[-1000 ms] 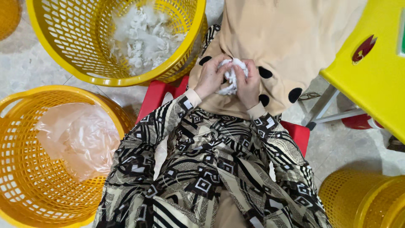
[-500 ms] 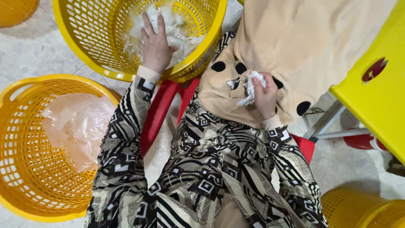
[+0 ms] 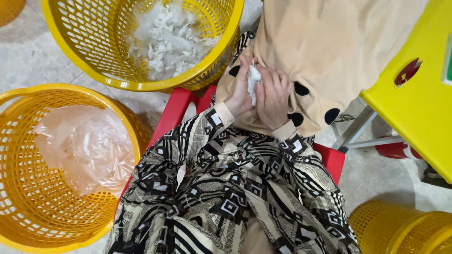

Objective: The person repeatedly pulls white fluffy material from a beige polka-dotted pillowcase and places it into a yellow basket. They continue to pull and fluff the material, occasionally shaking the pillowcase to dislodge more material, and then transfer it to the basket.

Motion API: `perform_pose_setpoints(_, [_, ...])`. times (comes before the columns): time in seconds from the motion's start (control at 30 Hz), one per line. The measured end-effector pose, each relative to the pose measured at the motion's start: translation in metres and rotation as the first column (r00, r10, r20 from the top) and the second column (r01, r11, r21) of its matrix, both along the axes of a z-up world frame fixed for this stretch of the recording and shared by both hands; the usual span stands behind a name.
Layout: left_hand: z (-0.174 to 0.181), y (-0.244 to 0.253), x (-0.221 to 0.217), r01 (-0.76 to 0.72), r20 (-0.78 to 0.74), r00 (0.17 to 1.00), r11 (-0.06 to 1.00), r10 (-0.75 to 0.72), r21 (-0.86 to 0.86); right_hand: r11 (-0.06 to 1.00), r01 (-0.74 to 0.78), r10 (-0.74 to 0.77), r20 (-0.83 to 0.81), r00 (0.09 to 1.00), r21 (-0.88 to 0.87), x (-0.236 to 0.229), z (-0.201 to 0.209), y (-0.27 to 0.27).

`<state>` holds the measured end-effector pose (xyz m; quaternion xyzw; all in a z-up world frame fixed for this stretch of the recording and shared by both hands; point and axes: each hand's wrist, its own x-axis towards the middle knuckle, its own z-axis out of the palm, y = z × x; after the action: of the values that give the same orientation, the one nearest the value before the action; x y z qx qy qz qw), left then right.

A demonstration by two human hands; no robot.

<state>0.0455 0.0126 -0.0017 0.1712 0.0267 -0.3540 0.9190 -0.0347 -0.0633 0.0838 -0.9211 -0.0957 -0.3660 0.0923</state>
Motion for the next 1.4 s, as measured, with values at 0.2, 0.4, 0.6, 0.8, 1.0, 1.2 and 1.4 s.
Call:
perform_pose_setpoints(0.2, [-0.038,0.016,0.017,-0.306,0.419,0.908,0.707,0.016,0.638,0.985,-0.109,0.138,-0.239,0.961,0.132,0.004,0.012,0.010])
perform_pose_setpoints(0.4, [-0.060,0.032,0.034,-0.286,0.355,0.934,0.644,0.023,0.710,0.953,-0.287,0.272,0.141,0.952,0.098,0.023,0.066,0.009])
perform_pose_setpoints(0.6, [-0.050,0.030,0.032,-0.540,0.653,0.753,0.495,-0.076,0.680,0.879,-0.434,0.425,-0.090,0.901,-0.198,0.132,0.090,0.069])
perform_pose_setpoints(0.8, [-0.025,0.041,0.035,-0.358,0.455,0.889,0.549,-0.047,0.755,0.887,-0.365,0.220,-0.438,0.872,-0.281,0.183,0.047,0.098])
perform_pose_setpoints(1.0, [-0.025,0.030,0.033,-0.198,0.311,0.949,0.852,0.044,0.484,0.961,-0.268,0.202,-0.500,0.842,-0.063,0.161,0.046,0.060])
perform_pose_setpoints(1.2, [-0.010,0.025,0.040,-0.112,0.036,0.993,0.994,0.112,0.005,0.864,-0.155,0.288,-0.217,0.933,0.479,0.050,0.035,0.005])
perform_pose_setpoints(1.4, [-0.003,0.004,0.002,0.028,-0.073,0.997,0.997,-0.033,-0.067,0.977,0.190,-0.145,-0.360,0.922,0.093,0.009,-0.024,0.005])
